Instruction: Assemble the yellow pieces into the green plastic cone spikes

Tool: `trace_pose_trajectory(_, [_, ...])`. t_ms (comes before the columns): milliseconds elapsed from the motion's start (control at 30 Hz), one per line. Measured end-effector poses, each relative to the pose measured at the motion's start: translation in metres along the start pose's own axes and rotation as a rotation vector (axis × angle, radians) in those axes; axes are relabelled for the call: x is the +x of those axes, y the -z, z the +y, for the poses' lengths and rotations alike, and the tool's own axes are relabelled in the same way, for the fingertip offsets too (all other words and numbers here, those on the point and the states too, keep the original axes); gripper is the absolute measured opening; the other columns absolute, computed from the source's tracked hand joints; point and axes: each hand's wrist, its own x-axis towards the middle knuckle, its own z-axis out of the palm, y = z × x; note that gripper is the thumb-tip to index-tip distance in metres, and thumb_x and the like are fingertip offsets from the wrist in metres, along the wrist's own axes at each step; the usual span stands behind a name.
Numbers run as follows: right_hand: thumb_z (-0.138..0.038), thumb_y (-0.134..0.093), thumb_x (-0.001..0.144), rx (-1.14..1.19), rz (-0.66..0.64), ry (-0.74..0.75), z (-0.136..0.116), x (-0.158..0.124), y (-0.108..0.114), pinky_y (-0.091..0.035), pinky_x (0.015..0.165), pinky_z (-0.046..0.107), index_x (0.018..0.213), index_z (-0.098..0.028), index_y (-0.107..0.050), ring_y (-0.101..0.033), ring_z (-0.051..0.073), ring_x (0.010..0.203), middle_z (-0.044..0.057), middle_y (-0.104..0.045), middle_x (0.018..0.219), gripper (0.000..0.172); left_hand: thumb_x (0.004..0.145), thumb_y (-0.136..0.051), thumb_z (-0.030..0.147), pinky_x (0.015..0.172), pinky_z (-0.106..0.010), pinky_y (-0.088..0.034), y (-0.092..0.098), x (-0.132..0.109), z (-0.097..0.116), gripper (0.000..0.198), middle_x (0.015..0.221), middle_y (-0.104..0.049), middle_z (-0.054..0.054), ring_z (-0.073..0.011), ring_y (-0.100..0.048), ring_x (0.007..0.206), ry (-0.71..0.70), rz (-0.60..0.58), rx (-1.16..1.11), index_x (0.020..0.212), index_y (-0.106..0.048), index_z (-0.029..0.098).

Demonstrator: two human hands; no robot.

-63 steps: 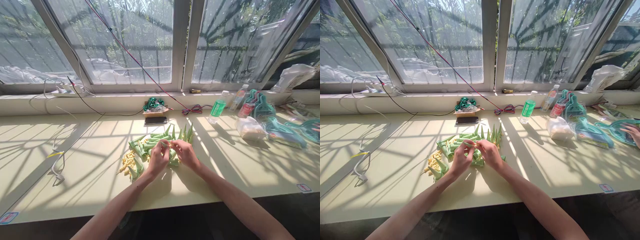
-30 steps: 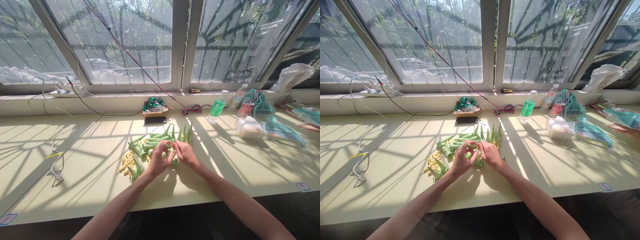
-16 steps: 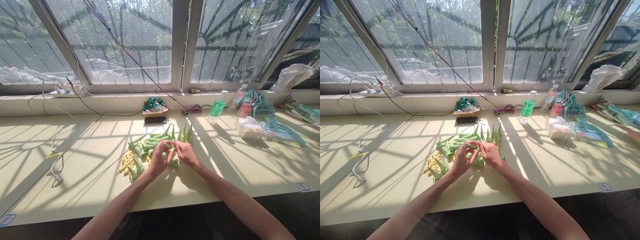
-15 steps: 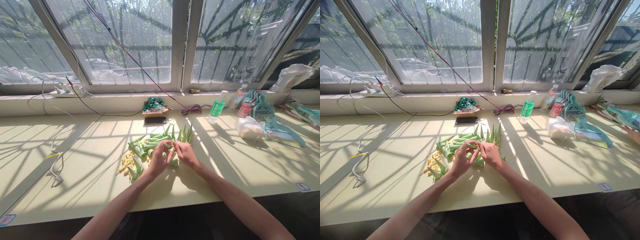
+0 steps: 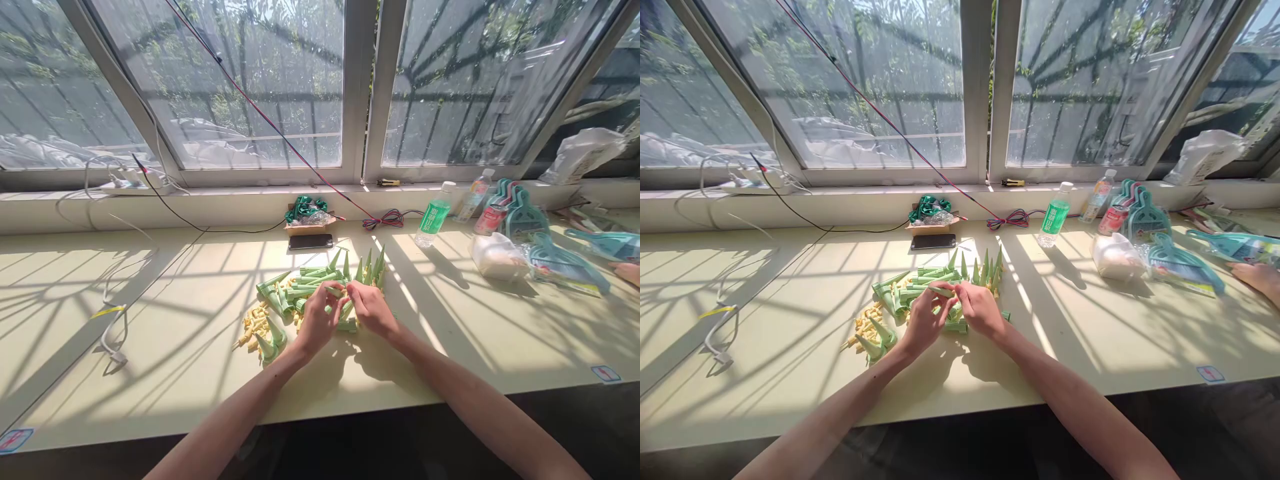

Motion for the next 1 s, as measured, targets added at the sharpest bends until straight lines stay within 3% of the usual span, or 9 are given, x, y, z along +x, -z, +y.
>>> trace_pose_trajectory(433, [-0.045, -0.022, 0.103, -0.003, -0.017, 0.006, -0.0028, -0.0002, 0.0026, -0.028, 0.051, 0.024, 0.065, -0.021, -0.036, -0.039, 0.011, 0.050, -0.002, -0.043, 0.057, 0.047, 0.092, -0.054, 0.020, 0.062, -0.026, -0.056, -0.0012, 0.0005, 0.0024, 0.007, 0.086, -0.063, -0.002, -0.0097, -0.059, 0.063, -0.005, 0.031, -0.016, 0.098, -0.056, 0.019])
trace_pose_trajectory(1000, [-0.042, -0.023, 0.103, 0.013, -0.113, 0.056, -0.0042, -0.0019, 0.0027, -0.034, 0.055, 0.024, 0.068, -0.020, -0.044, -0.045, 0.012, 0.054, -0.001, -0.047, 0.061, 0.046, 0.089, -0.059, 0.025, 0.058, -0.024, -0.055, 0.0017, 0.0005, 0.0060, 0.008, 0.072, -0.063, 0.000, -0.0102, -0.059, 0.058, 0.068, 0.108, 0.076, 0.085, -0.059, 0.018])
